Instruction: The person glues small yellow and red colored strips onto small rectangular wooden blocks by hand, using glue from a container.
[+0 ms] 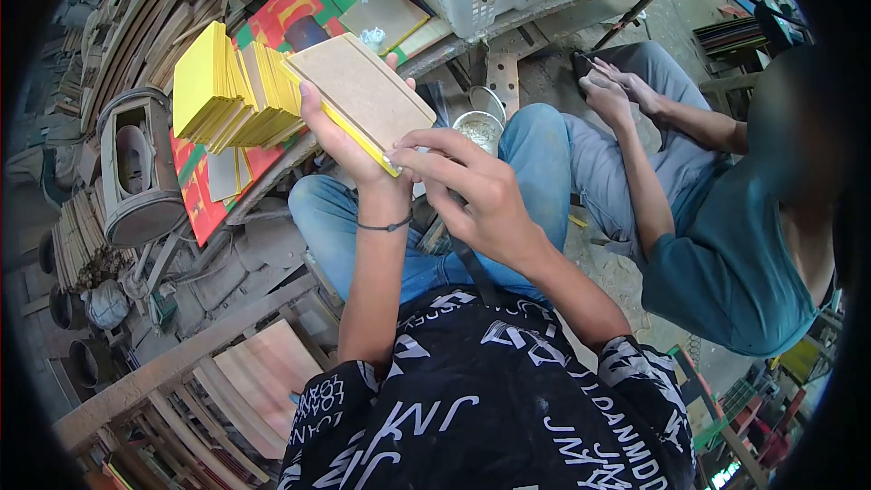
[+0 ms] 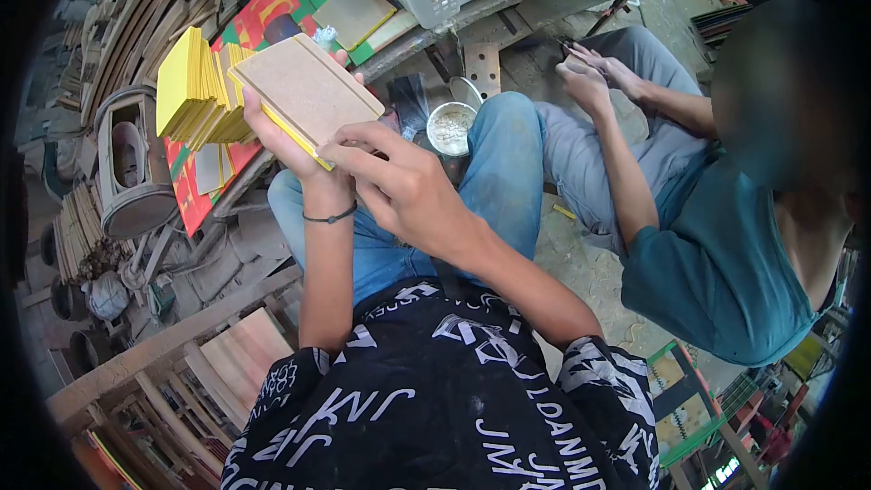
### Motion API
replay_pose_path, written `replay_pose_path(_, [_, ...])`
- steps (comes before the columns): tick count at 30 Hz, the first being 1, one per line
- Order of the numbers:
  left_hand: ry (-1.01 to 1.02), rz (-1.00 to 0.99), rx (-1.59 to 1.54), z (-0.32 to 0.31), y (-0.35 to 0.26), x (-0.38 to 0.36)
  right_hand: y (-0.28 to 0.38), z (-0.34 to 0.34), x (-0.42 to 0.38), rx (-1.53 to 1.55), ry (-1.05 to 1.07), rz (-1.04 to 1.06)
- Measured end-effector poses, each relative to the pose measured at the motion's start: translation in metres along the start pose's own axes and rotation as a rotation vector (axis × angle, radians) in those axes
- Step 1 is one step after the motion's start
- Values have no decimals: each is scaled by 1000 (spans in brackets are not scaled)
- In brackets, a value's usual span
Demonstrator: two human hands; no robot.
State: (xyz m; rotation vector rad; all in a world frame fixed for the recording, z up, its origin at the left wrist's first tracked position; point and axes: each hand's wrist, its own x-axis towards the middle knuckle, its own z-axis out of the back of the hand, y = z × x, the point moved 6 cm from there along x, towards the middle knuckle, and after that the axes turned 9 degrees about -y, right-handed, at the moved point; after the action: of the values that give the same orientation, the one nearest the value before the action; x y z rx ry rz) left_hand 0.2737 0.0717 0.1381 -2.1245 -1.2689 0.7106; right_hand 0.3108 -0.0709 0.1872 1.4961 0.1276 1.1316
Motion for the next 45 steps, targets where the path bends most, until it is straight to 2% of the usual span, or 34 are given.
replay_pose_path(16, [15,41,-16,-6,7,-1,-10,3,-15,11,-69,10])
replay_pose_path(19, [20,50,-28,-4,5,1,-14,4,-13,98,-50,-84])
replay_pose_path(21, [28,58,-45,-4,5,2,-23,1,-14,315,-28,-308])
replay_pose_path(24, [-11,49,-47,-4,0,-1,-23,-5,-17,471,6,-371])
replay_pose_path(28, [39,35,-81,-10,-5,-3,-21,-9,-21,607,27,-479])
replay_pose_path(30, [49,8,-85,-13,-8,-5,-17,0,-21,383,-153,-278])
replay_pose_path(34, [61,-41,-92,-16,-14,-7,-7,2,-23,326,-110,-310])
replay_pose_path(36, [61,-39,-89,-16,-15,-7,1,2,-19,271,-91,-216])
replay_pose_path(40, [27,-129,12,-14,-23,-5,9,3,-19,225,-81,-210])
replay_pose_path(42, [28,-141,36,-15,-24,-6,20,4,-20,163,-68,-121])
replay_pose_path(45, [-16,-176,60,-17,-25,-10,12,6,-21,136,-8,-173])
